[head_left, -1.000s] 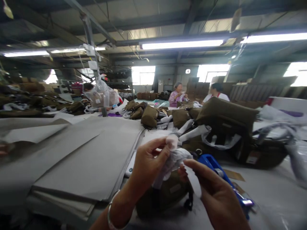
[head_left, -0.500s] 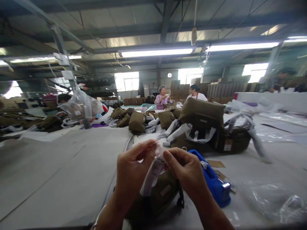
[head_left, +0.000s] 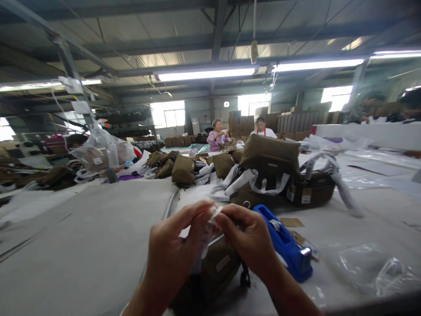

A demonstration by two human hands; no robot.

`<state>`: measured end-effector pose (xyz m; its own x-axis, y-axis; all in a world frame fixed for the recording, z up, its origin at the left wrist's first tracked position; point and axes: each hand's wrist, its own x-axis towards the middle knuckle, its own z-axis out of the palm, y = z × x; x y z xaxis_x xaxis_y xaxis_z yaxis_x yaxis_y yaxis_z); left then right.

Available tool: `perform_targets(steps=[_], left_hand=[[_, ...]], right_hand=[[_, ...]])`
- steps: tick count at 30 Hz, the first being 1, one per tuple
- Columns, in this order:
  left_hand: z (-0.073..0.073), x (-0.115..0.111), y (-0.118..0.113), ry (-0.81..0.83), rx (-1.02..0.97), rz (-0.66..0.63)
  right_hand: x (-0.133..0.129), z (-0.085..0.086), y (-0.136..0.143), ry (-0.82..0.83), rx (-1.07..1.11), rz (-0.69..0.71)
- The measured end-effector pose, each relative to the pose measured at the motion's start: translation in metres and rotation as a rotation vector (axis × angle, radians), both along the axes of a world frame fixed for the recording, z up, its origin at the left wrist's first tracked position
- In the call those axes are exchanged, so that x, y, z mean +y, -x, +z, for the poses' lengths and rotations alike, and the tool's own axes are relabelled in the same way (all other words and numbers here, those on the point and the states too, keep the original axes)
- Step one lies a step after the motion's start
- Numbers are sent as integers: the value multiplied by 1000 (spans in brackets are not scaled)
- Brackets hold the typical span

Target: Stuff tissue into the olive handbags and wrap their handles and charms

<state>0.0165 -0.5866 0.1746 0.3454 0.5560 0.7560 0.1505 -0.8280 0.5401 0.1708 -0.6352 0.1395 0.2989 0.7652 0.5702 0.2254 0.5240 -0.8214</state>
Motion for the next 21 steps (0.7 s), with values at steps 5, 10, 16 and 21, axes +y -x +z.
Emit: perform_targets(steps=[5, 10, 16, 21], left_hand=[[2, 0, -5, 116, -34, -5], [6, -4, -8, 85, -63, 4], [7, -1, -6, 145, -326, 70], [-11, 11, -4, 124, -9, 108]], right_hand=[[-3, 0, -2, -296, -226, -333], [-7, 7, -14, -597, -635, -390], [4, -19, -25, -534, -822, -293], [-6, -51, -37, -427, -567, -290]])
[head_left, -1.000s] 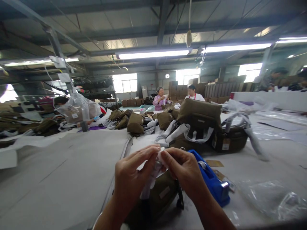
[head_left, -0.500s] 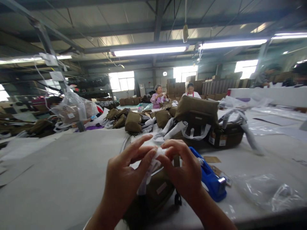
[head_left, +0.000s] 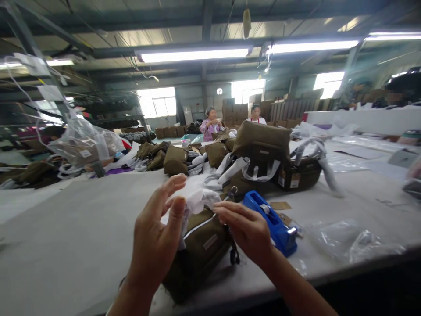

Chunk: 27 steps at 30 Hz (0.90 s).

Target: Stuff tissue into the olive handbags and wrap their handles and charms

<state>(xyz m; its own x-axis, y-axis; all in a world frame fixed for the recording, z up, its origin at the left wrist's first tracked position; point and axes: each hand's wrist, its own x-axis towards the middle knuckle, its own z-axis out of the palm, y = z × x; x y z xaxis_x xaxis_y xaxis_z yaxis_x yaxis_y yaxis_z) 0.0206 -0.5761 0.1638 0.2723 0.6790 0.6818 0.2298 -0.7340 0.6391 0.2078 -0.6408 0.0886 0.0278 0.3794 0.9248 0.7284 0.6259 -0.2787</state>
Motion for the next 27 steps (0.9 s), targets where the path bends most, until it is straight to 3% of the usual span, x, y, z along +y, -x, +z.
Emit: perform_targets(steps=[4, 6, 10, 13, 17, 21, 25, 27], left_hand=[[-14, 10, -6, -2, 403, 31], [-18, 17, -11, -41, 463, 16], [-18, 33, -20, -329, 348, 126], [-19, 50, -25, -519, 252, 214], [-37, 72, -30, -607, 273, 163], [-54, 73, -33, -652, 228, 192], [-59, 58, -28, -719, 185, 247], [-71, 53, -21, -804, 137, 249]], right_hand=[[-15, -23, -15, 48, 385, -203], [-22, -34, -25, 126, 457, -304], [-37, -58, -48, 271, 420, -442], [-47, -80, -63, 369, 366, -472], [-51, -116, -69, 589, 258, -433], [-42, -146, -65, 738, 194, -443], [-20, -153, -59, 800, 164, -553], [-9, -150, -56, 815, 136, -618]])
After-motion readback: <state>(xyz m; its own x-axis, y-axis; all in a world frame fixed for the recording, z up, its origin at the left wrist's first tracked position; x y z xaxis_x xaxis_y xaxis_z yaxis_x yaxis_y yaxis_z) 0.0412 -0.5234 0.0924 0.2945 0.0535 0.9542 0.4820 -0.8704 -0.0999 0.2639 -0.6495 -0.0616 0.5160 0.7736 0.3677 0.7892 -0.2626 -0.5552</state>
